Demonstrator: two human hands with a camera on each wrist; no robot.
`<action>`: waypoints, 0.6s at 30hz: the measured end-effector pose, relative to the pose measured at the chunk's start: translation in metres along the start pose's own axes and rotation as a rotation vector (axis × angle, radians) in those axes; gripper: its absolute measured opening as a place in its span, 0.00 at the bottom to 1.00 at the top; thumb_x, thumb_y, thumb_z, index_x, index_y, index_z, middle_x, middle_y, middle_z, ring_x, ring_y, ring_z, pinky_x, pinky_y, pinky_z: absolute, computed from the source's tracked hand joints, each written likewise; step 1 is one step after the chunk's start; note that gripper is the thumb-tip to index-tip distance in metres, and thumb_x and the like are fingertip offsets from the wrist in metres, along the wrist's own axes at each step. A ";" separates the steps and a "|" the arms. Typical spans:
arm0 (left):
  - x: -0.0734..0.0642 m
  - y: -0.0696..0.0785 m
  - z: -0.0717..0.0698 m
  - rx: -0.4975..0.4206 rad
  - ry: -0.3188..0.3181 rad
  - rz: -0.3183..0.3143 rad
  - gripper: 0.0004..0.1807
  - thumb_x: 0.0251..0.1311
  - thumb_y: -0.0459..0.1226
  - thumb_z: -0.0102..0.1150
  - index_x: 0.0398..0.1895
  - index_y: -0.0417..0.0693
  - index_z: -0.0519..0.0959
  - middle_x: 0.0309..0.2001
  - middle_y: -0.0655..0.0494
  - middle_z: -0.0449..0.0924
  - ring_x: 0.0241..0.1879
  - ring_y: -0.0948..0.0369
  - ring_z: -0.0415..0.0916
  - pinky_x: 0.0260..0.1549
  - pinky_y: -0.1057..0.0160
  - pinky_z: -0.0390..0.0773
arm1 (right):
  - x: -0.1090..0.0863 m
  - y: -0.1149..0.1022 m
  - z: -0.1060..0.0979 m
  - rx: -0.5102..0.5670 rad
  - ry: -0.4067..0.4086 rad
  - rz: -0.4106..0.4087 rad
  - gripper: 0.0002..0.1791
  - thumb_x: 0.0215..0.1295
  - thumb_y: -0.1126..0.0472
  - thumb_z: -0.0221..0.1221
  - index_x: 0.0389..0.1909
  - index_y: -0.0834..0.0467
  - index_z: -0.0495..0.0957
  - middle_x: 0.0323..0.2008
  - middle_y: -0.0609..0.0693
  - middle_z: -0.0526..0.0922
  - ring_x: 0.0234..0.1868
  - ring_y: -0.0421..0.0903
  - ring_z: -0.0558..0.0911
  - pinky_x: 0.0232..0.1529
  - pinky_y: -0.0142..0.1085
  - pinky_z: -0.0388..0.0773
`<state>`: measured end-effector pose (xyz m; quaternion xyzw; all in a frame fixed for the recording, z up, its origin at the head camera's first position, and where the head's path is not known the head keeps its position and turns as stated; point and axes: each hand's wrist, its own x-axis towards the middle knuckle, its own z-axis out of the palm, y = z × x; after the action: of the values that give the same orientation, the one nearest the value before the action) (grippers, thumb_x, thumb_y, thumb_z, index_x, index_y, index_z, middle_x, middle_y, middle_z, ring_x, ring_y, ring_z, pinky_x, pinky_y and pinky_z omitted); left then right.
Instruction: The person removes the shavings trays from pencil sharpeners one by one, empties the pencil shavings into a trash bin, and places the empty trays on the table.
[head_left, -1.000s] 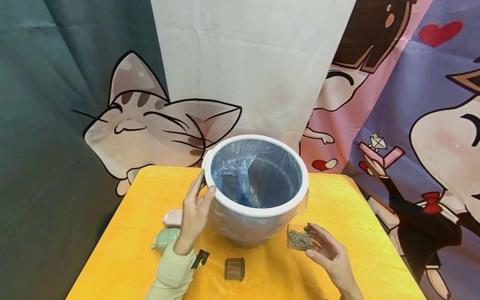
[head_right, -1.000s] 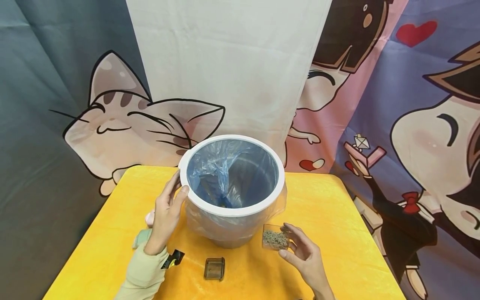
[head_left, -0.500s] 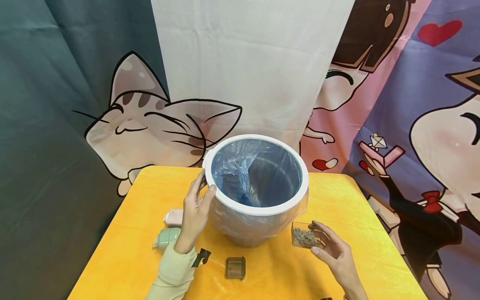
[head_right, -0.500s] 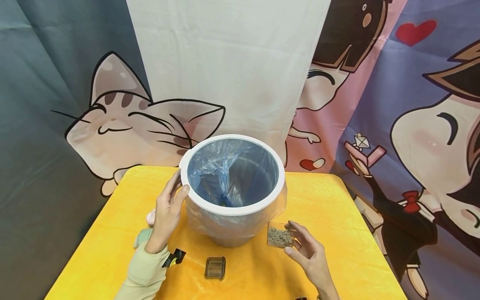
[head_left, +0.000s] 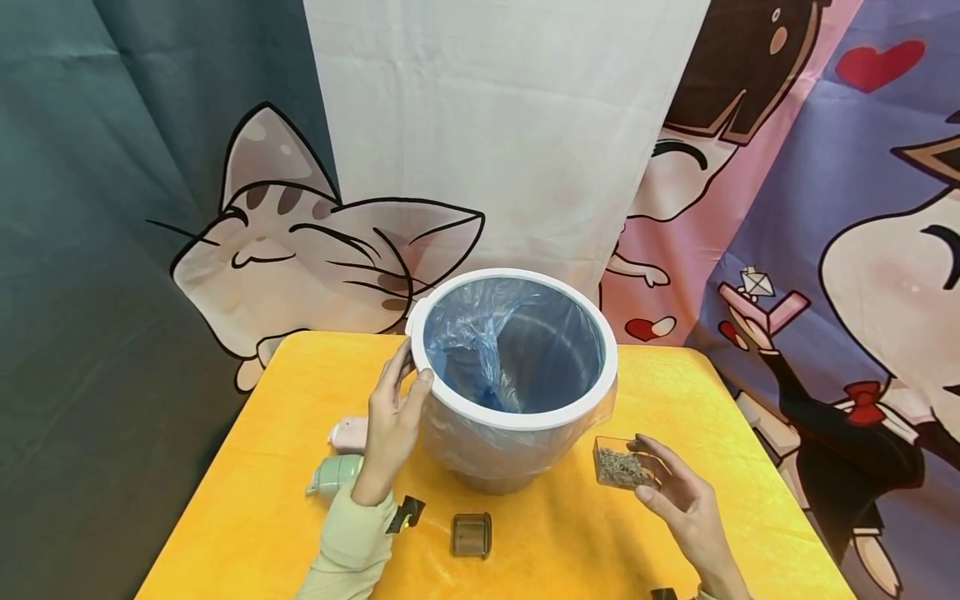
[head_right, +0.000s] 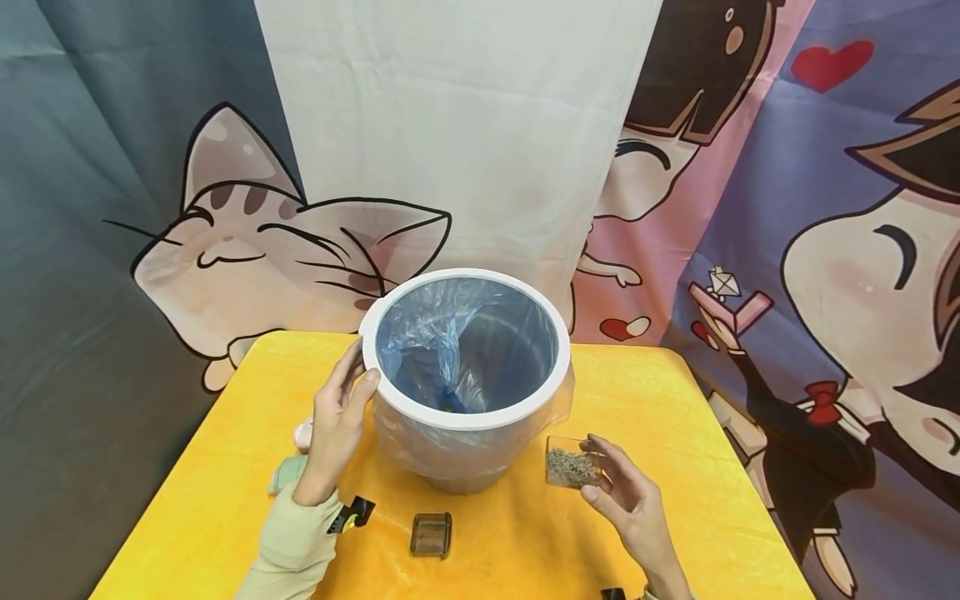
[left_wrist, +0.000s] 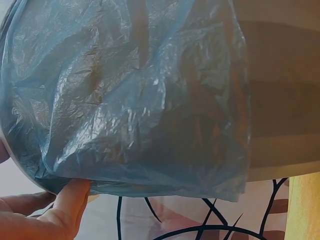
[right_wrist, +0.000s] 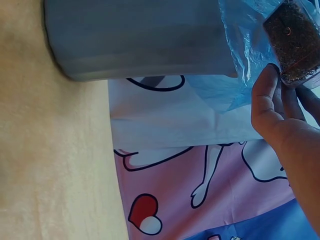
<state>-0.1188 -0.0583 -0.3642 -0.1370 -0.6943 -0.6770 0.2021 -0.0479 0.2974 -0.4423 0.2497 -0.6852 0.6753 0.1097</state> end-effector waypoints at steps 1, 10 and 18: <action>0.000 0.000 0.000 0.000 0.001 0.001 0.29 0.62 0.31 0.50 0.66 0.32 0.57 0.60 0.38 0.65 0.59 0.51 0.63 0.51 0.75 0.67 | 0.000 -0.001 -0.001 -0.005 0.001 0.001 0.30 0.58 0.83 0.46 0.63 0.76 0.53 0.60 0.67 0.64 0.59 0.49 0.70 0.50 0.31 0.73; 0.000 0.000 0.001 -0.010 -0.010 -0.001 0.29 0.62 0.30 0.49 0.66 0.32 0.56 0.60 0.37 0.65 0.60 0.50 0.63 0.57 0.60 0.65 | 0.005 -0.005 -0.007 0.009 0.013 -0.049 0.30 0.56 0.85 0.45 0.63 0.78 0.52 0.59 0.70 0.63 0.59 0.50 0.70 0.52 0.32 0.72; -0.001 0.001 0.001 -0.006 -0.004 -0.013 0.29 0.63 0.31 0.49 0.66 0.32 0.56 0.61 0.39 0.64 0.61 0.52 0.62 0.56 0.70 0.65 | 0.009 -0.008 -0.008 0.037 0.033 -0.084 0.31 0.55 0.86 0.44 0.62 0.79 0.51 0.59 0.69 0.64 0.60 0.53 0.68 0.53 0.32 0.71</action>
<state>-0.1176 -0.0571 -0.3639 -0.1347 -0.6935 -0.6801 0.1958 -0.0532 0.3042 -0.4308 0.2690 -0.6595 0.6869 0.1445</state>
